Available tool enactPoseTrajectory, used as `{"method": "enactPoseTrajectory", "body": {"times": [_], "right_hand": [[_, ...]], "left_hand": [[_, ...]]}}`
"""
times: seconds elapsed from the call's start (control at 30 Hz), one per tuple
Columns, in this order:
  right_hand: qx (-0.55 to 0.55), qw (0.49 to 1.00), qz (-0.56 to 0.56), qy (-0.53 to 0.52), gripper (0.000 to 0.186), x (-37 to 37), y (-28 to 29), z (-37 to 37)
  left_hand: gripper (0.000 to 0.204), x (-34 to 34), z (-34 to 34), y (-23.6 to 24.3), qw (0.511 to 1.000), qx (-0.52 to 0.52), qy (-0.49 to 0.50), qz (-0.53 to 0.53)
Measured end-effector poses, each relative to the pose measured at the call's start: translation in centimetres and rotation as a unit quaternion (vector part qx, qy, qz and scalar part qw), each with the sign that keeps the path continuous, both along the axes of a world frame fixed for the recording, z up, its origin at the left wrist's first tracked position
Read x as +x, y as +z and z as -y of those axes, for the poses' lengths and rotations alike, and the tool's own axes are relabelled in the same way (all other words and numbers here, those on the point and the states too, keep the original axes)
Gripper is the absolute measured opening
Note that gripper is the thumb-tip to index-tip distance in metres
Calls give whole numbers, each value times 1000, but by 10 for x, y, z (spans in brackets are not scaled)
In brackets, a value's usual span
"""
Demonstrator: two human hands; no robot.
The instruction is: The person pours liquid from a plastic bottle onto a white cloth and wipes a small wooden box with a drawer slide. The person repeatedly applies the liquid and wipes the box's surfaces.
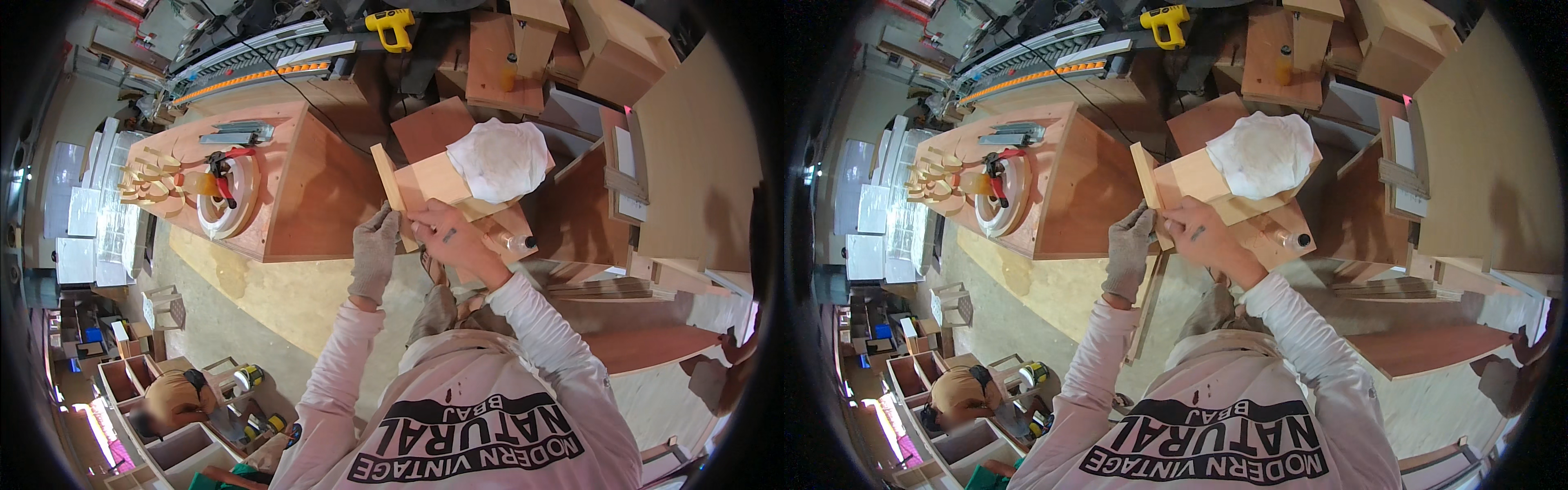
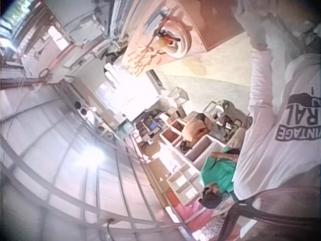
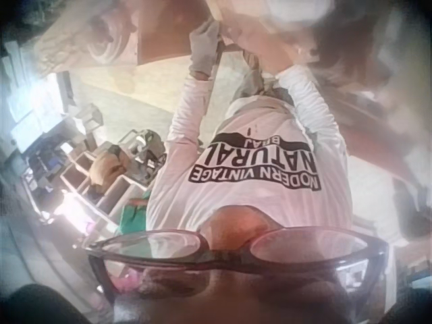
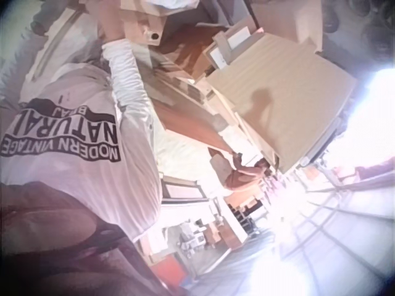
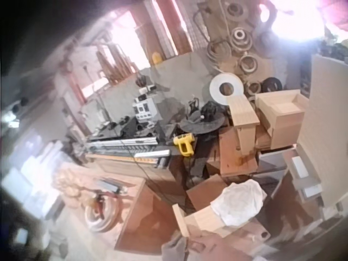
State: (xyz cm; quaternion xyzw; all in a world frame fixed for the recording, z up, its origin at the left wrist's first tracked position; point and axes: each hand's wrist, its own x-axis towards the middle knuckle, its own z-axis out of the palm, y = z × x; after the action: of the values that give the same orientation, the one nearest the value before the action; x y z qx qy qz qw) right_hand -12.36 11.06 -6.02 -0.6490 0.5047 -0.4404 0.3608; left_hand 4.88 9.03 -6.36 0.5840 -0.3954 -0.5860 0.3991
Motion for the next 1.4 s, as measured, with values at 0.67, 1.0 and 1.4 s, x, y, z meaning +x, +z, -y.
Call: {"method": "enactPoseTrajectory", "body": {"times": [0.67, 1.0, 1.4], "right_hand": [[-88, 993, -65, 32, 15, -6, -10, 35], [-72, 993, -97, 18, 12, -2, -6, 64], [112, 992, 33, -53, 16, 2, 3, 99]], "left_hand": [[28, 9, 30, 44, 991, 50, -100, 68], [27, 7, 31, 42, 967, -10, -156, 201], [47, -10, 77, 41, 863, -104, -170, 464]]}}
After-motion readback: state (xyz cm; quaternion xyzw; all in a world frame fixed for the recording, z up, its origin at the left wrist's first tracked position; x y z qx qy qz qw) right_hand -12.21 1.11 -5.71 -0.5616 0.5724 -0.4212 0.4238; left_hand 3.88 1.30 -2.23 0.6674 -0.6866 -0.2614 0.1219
